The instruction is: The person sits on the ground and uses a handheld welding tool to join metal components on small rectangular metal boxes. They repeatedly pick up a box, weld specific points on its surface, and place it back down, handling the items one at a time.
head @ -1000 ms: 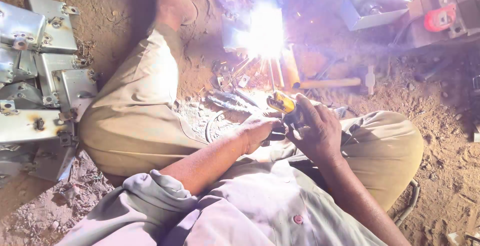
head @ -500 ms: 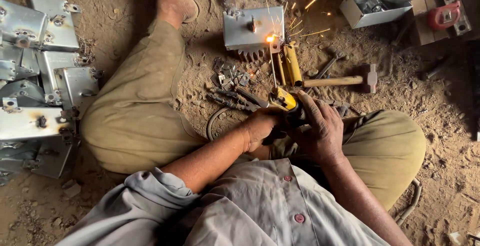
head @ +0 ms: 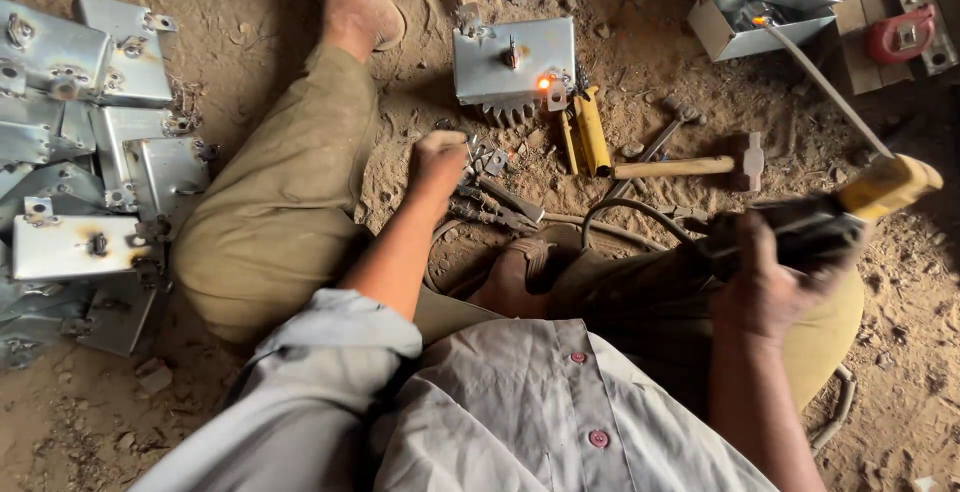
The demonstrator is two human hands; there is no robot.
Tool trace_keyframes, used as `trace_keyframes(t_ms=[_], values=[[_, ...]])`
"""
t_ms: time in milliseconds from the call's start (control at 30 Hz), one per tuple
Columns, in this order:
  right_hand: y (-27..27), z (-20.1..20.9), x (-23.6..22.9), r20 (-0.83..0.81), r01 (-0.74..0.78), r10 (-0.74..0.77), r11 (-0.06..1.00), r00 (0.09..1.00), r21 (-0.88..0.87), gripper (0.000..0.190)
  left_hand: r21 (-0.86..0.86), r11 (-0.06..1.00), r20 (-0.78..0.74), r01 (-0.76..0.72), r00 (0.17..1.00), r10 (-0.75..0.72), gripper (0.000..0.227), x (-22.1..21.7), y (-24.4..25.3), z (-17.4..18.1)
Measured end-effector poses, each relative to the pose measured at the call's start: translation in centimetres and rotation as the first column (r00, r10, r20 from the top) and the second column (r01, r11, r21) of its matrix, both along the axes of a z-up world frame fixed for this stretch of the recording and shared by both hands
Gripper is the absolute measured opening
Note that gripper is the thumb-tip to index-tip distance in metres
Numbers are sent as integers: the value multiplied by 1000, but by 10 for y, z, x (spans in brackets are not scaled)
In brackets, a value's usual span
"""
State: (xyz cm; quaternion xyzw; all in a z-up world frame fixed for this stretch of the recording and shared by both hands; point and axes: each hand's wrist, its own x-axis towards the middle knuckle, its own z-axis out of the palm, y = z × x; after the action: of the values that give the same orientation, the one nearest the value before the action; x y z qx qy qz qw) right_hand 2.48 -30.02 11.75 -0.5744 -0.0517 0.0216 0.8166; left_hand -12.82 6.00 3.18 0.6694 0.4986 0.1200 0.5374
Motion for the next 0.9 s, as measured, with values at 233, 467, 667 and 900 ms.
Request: trace_keyframes(t_ms=[233,467,667,900], values=[[-6,-10,7,-72,29,-27,999,997,20,72,172,725,-704,667,598,-383,85,-13,-54,-56],[3,-4,9,-52,17,-20,999,998,-50,83,-134,662,-815,738,298,-497,96,-5,-53,-45],[9,0,10,-86,23,-27,999,996,-47,69,-124,639,-815,759,290,-502,103,-14,-58,-38],[9,3,10,-88,28,-33,998,996,-55,64,-397,686,-621,610,372,-690,37,-15,-69,-19]])
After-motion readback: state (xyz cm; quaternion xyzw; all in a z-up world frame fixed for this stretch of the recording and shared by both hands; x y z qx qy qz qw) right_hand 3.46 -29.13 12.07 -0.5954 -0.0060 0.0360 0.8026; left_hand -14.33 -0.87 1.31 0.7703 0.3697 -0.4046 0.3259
